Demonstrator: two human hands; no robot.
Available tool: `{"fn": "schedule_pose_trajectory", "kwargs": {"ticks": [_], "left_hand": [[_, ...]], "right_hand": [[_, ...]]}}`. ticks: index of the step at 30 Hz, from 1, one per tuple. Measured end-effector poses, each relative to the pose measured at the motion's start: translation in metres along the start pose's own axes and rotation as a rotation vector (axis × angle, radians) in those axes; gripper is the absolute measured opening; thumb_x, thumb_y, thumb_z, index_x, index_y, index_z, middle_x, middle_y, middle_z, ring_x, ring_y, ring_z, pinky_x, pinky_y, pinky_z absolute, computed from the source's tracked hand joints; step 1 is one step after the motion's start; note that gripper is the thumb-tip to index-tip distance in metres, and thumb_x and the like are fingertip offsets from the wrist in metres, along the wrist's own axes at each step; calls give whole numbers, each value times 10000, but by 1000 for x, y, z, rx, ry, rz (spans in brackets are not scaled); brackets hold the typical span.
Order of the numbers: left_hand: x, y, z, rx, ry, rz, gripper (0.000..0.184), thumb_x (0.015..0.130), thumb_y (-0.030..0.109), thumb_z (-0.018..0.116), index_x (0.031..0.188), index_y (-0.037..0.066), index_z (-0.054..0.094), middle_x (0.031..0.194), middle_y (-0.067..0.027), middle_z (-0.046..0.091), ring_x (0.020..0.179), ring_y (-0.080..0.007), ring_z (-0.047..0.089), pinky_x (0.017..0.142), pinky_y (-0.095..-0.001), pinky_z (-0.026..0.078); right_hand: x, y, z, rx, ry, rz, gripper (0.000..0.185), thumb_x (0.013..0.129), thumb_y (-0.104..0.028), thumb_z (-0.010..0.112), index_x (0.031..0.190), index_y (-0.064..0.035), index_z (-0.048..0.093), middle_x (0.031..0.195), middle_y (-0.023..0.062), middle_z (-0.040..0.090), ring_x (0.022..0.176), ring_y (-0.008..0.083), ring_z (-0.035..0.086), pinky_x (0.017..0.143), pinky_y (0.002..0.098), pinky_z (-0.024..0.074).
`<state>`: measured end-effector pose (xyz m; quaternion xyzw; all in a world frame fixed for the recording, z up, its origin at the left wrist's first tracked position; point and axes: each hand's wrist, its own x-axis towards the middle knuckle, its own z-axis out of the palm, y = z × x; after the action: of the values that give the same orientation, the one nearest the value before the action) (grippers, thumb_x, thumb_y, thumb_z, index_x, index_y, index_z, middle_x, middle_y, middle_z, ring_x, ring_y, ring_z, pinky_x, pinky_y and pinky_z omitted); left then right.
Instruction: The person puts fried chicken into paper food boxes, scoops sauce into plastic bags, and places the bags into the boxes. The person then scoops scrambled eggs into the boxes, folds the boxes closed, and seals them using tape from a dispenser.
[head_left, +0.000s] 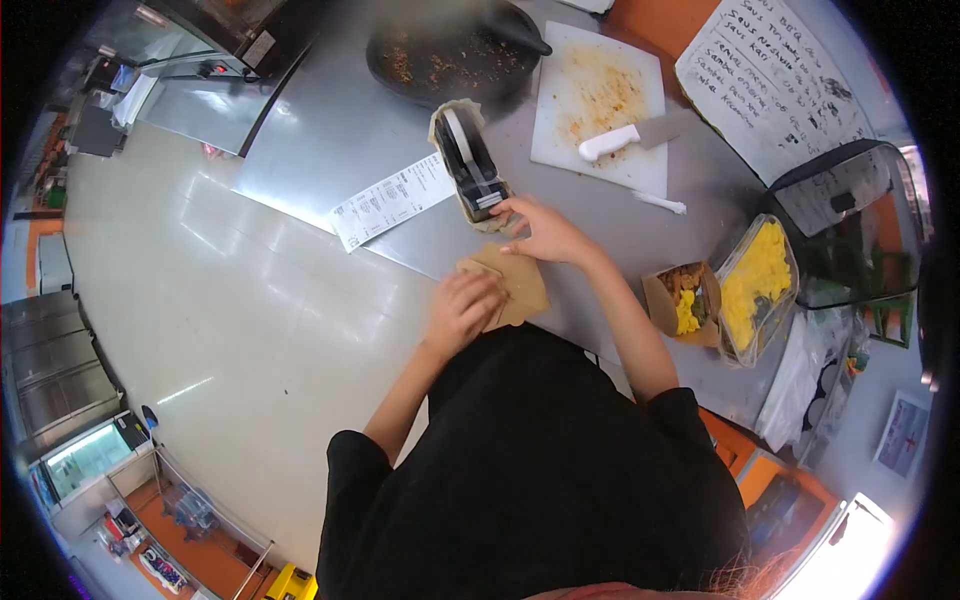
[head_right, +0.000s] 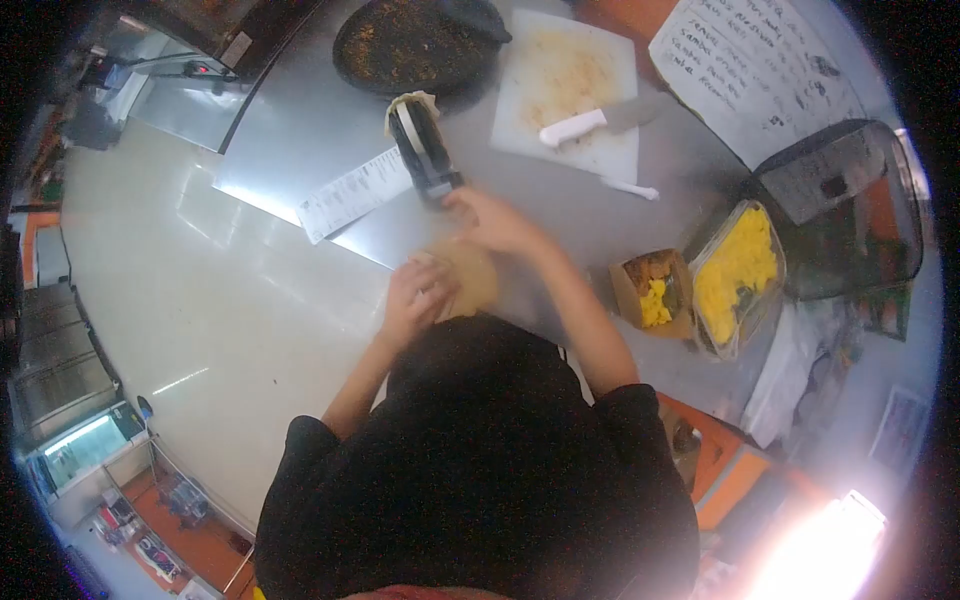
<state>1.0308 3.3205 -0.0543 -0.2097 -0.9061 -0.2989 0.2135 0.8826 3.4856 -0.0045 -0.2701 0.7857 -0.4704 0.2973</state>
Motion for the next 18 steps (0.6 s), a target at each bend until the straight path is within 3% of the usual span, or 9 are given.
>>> {"fn": "schedule_pose_trajectory", "kwargs": {"ticks": [1,4,7,10,13,16,18], "left_hand": [[-4,3,0,-15,-39,5,396,712,264,673,1083,160,584,1174,-44,507,1147,-262,420,931,-480,316],[-4,11,0,-75,-75,-34,479,705,312,680,1137,145,555,1234,-45,479,1202,-262,386,975,-513,283],[1,5,9,-39,-73,-26,528,680,343,698,1145,140,550,1242,-49,471,1208,-267,379,978,-515,291],[14,-12,19,-45,-42,9,552,649,340,723,1135,140,554,1219,-58,477,1194,-281,389,968,-515,312],[29,-26,25,-98,40,31,559,625,317,745,1121,136,561,1178,-74,490,1170,-301,404,961,-517,324],[27,-26,29,-108,70,14,550,610,303,757,1099,132,571,1148,-84,498,1148,-315,420,959,-509,330],[25,-28,33,-110,74,-2,543,604,300,761,1086,132,577,1143,-83,499,1141,-316,426,960,-504,332]], "right_hand": [[4,-3,0,-102,40,-36,397,727,-131,684,1092,-79,537,897,95,561,854,157,528,793,306,437],[25,-1,4,255,224,404,342,746,-200,678,1044,-77,564,980,105,525,909,211,507,827,324,420],[33,-15,10,-29,459,71,267,769,-262,655,942,-65,606,1024,116,502,965,249,473,853,349,395],[54,-1,16,-260,452,-43,248,778,-293,639,827,-51,630,1010,124,505,994,266,448,852,367,374],[54,-4,25,-366,634,-135,220,782,-256,636,778,-36,626,942,121,532,937,249,485,760,350,399],[22,-14,24,-234,529,-44,195,794,-220,622,763,-27,614,784,88,555,734,173,514,625,296,401],[-16,-14,25,1,382,-28,178,811,-185,599,749,-18,596,616,37,527,557,91,445,516,258,362]]}}
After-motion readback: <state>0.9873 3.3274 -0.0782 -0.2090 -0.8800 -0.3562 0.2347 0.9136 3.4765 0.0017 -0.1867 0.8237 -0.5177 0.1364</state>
